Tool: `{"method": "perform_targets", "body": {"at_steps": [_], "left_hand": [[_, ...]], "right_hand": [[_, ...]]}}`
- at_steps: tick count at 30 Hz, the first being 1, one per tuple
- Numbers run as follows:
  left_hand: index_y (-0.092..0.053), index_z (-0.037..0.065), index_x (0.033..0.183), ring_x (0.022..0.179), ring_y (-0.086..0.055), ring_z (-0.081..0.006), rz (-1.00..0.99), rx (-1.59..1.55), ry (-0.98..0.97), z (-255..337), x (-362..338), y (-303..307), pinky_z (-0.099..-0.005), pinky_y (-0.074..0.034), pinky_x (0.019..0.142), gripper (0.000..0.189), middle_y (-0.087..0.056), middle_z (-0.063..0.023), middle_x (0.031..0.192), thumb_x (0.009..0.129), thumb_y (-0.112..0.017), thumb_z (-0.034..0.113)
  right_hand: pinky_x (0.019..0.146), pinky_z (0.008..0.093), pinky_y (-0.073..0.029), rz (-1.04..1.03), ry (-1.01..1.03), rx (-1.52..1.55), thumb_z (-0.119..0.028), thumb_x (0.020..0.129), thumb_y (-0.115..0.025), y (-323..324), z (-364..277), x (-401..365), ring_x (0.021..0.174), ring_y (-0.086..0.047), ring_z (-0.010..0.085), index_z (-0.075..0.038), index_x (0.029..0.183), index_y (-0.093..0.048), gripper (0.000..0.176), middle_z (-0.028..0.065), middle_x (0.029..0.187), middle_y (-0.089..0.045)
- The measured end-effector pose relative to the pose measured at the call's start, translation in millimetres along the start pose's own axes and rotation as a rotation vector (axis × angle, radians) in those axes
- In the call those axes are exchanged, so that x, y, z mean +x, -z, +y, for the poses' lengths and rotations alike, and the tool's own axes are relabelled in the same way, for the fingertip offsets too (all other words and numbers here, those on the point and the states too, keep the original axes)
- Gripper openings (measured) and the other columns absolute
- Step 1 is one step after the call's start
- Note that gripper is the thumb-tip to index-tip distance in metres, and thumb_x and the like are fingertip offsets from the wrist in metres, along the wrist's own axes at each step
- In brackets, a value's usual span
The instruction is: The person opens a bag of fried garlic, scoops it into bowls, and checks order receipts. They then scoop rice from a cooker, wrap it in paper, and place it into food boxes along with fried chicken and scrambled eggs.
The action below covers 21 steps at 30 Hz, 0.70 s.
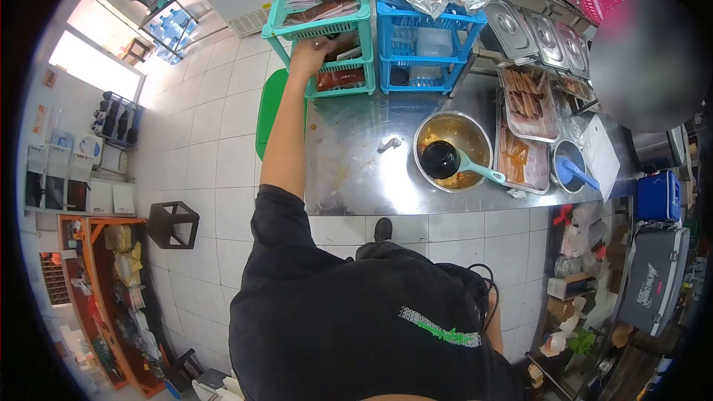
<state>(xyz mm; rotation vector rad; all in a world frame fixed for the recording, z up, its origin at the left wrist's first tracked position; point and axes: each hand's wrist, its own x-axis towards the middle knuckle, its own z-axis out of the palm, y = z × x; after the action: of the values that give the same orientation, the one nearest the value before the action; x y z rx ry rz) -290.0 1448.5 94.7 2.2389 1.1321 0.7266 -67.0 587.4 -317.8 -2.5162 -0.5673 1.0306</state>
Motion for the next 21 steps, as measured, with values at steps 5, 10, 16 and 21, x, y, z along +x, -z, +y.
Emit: {"method": "perform_targets", "body": {"at_steps": [5,10,16,21], "left_hand": [[-0.060,-0.003,0.108,0.090,-0.060,-0.0217,0.604,-0.341,0.160,4,-47,-28,-0.0331,-0.045,0.076,0.037,-0.064,-0.0126,0.104,0.091,-0.056,0.030],[-0.044,0.012,0.079,0.059,-0.034,-0.0040,0.317,-0.938,0.046,107,-219,-82,-0.0207,-0.029,0.051,0.023,-0.036,0.0065,0.067,0.099,-0.045,0.024],[-0.052,0.003,0.087,0.063,-0.039,-0.0050,-1.023,-0.600,-0.134,259,-402,-226,-0.0216,-0.033,0.056,0.021,-0.044,0.0023,0.069,0.098,-0.047,0.020],[-0.052,0.004,0.087,0.061,-0.039,-0.0046,-1.789,-0.555,-0.371,413,-530,-311,-0.0211,-0.033,0.055,0.019,-0.045,0.0033,0.067,0.098,-0.047,0.019]], "right_hand": [[0.084,0.0418,-0.047,-0.133,-0.174,-0.265,-0.042,0.089,-0.046,36,-82,-26,0.102,-0.060,0.0334,-0.007,0.110,-0.064,0.044,0.0167,0.108,-0.064],[0.086,0.0389,-0.048,0.140,-0.204,0.045,-0.034,0.090,-0.048,73,-157,-69,0.096,-0.063,0.0302,-0.004,0.108,-0.064,0.039,0.0156,0.101,-0.067],[0.088,0.0315,-0.048,0.249,0.250,0.823,-0.029,0.089,-0.061,159,-156,-160,0.101,-0.059,0.0169,-0.002,0.117,-0.057,0.039,0.0092,0.106,-0.064],[0.082,0.0303,-0.049,0.298,0.308,0.795,-0.025,0.086,-0.066,203,-92,-296,0.097,-0.058,0.0135,-0.008,0.119,-0.057,0.038,0.0055,0.113,-0.060]]}}
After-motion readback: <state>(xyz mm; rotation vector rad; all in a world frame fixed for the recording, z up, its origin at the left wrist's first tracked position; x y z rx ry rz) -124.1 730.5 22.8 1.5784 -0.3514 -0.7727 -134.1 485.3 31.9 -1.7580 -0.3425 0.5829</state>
